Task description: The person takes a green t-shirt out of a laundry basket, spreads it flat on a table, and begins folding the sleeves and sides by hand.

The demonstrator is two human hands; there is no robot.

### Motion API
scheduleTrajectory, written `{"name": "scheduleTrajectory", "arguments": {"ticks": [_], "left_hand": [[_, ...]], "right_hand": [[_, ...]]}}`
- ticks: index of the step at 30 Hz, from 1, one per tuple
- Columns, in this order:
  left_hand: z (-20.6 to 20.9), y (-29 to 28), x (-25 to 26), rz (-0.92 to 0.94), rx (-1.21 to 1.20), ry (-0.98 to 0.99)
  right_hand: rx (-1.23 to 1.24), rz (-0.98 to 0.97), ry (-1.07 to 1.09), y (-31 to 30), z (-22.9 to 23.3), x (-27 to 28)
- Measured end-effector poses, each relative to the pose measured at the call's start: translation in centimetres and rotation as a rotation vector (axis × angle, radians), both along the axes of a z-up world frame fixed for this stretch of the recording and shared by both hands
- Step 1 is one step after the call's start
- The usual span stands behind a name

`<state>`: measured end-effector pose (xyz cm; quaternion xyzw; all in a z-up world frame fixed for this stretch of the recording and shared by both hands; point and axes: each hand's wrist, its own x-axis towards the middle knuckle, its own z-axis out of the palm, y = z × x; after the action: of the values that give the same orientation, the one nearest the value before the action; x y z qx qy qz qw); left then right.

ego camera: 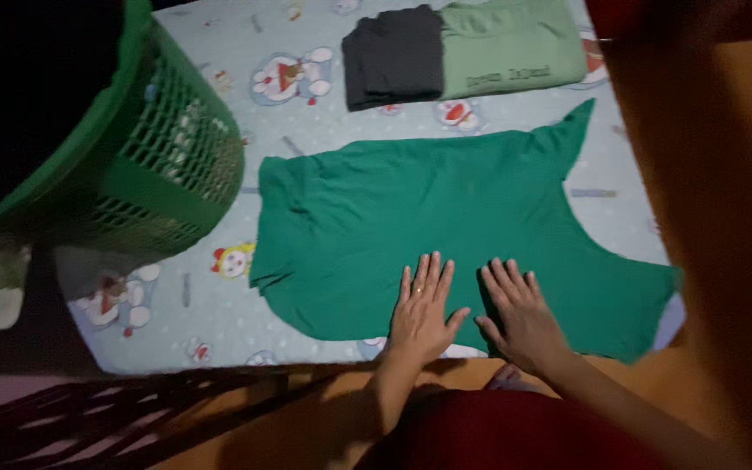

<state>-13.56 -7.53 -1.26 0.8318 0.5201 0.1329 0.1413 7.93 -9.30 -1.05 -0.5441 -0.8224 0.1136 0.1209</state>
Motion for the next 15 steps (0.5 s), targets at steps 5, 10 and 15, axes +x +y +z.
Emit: {"name": "scheduleTrajectory", "arguments": {"ticks": [5,10,15], "left_hand": [[0.6,-1.3,-4.4,0.064,0.024,0.078],[0.9,-2.0,-8.0,0.138,0.073,0.046],[1.1,-2.0,-11.7,0.231,0.057,0.107]], "right_hand": [[0.125,0.03,-0.075,0.2,-1.2,-2.7],[0.136,0.056,0.021,0.6,-1.2,-5.4],[0.143,0.079,-0.021,1.1,-1.1,-8.1]]}}
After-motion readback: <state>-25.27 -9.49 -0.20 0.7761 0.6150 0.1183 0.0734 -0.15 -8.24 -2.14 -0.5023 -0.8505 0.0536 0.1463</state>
